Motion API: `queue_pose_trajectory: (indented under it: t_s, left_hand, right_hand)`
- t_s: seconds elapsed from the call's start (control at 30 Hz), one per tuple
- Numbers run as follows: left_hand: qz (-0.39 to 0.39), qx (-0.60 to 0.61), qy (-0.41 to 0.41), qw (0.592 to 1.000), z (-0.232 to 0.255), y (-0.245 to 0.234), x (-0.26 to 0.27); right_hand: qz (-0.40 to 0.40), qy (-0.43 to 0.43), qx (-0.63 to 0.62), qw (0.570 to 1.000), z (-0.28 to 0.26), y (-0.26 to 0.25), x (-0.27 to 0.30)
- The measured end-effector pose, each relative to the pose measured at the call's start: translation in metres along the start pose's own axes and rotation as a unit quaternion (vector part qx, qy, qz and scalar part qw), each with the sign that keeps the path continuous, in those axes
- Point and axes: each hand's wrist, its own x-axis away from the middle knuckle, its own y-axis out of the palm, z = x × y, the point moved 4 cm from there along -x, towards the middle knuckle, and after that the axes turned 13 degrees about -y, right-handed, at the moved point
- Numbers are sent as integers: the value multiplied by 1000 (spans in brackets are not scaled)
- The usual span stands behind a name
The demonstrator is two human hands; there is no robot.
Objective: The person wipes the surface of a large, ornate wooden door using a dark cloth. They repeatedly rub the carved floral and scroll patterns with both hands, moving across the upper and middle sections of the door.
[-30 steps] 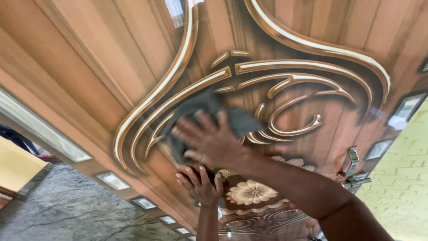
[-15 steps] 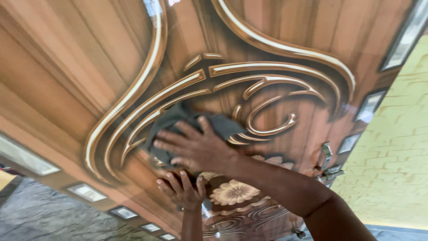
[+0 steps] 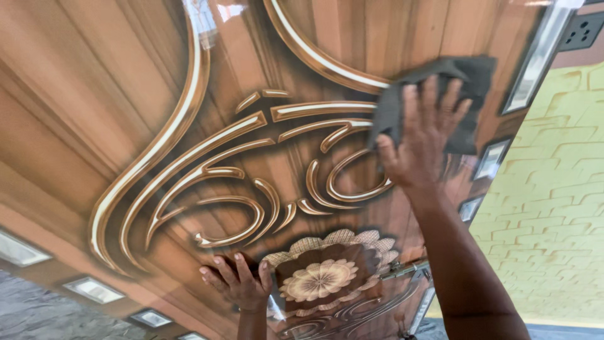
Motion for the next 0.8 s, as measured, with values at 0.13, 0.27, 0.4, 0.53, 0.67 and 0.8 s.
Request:
queue_pose_trajectory:
  t_s: [0.13,0.27,0.4,0.53,0.67,0.8]
  left_hand:
    - [-4,3,-2,1000,0,-1,0]
    - [-4,-2,-3,1000,1,0,-1]
    - [-7,-3,-7,1000,0,0,-1]
    - [-1,-5,-7,1000,3,0,-1]
    - [9,-1,-5,1000,4,2,-2]
    - [3,-13,-1,1000,1,2,-1]
  right_hand:
    - [65,39,-19,997,42,-7,20]
    - [98,113,-20,989,79,-5,47]
    - [108,181,-22,977,107,6,83]
    - [117,255,-40,959,120,20,124]
    - [96,301,-41,948,105,37,160]
    - [91,266,-37,959,61,61,178]
